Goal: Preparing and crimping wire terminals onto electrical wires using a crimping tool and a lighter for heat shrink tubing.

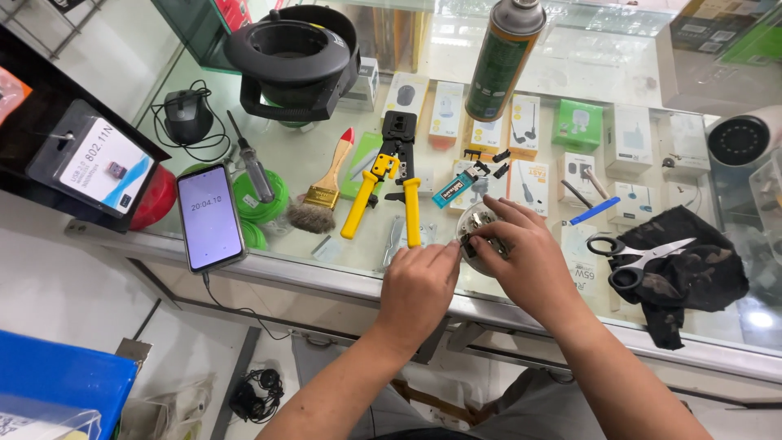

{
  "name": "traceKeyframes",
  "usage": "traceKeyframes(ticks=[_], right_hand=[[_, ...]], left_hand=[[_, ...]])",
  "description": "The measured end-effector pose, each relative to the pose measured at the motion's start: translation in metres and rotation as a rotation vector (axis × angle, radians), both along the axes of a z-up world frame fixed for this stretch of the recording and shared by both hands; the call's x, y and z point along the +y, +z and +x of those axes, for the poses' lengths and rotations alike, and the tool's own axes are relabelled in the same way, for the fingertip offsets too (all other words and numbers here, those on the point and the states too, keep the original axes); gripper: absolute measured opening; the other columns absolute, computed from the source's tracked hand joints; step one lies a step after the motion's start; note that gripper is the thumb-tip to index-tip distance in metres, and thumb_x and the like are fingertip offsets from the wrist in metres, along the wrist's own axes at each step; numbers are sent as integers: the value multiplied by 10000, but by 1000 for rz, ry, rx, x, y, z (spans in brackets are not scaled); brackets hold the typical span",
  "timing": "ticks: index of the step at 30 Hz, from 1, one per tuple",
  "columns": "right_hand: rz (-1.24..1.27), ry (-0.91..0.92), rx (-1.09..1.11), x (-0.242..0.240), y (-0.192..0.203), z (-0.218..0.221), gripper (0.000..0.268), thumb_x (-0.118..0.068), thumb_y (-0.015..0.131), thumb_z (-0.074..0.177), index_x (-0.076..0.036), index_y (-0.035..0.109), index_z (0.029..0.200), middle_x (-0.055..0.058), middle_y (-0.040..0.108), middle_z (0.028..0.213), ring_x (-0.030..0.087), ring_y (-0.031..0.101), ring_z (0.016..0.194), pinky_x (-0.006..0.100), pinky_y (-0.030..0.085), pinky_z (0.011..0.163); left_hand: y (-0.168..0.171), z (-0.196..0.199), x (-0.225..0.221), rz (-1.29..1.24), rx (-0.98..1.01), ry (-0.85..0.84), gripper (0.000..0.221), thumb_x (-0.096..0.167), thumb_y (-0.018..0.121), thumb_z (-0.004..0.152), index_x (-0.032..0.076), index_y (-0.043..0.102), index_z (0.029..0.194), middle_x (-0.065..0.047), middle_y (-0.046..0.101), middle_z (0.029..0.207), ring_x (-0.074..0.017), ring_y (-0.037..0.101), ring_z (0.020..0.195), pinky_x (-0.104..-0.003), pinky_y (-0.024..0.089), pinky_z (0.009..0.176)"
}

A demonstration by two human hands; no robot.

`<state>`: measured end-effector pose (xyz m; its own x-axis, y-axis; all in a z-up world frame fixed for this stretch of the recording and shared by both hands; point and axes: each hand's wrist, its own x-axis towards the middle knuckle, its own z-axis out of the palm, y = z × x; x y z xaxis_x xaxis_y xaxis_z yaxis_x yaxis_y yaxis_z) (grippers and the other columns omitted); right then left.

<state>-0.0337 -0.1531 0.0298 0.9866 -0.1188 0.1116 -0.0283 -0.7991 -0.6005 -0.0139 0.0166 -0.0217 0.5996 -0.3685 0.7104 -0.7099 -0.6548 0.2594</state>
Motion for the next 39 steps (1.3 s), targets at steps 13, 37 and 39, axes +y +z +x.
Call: traceKeyframes(ticks=[13,37,39], right_hand=[[-161,-30,-32,1,-3,9,166,-381,703,892,-251,782,957,-75,706,1310,254,571,1329,507,502,1011],[92,-110,-288,23,-20,9,71,-239,693,892,-195,711,840,-125,755,1131,203,554,1303,531,318,968],[95,-33,-416,19,-20,8,82,-188,691,938,-217,762,907,-50,757,1093,294,611,1234,469,440,1034]], left_hand=[[-18,-4,-13,2,-98,47,165,140,723,887,90,750,1042,-18,685,791,-180,696,614,-284,534,553],[1,0,-9,-33,152,121,115,124,679,998,80,726,1093,-34,737,957,-243,716,813,-366,552,662],[14,7,-2,-53,202,105,96,131,697,972,134,748,1053,-20,723,867,-226,752,815,-333,600,686]])
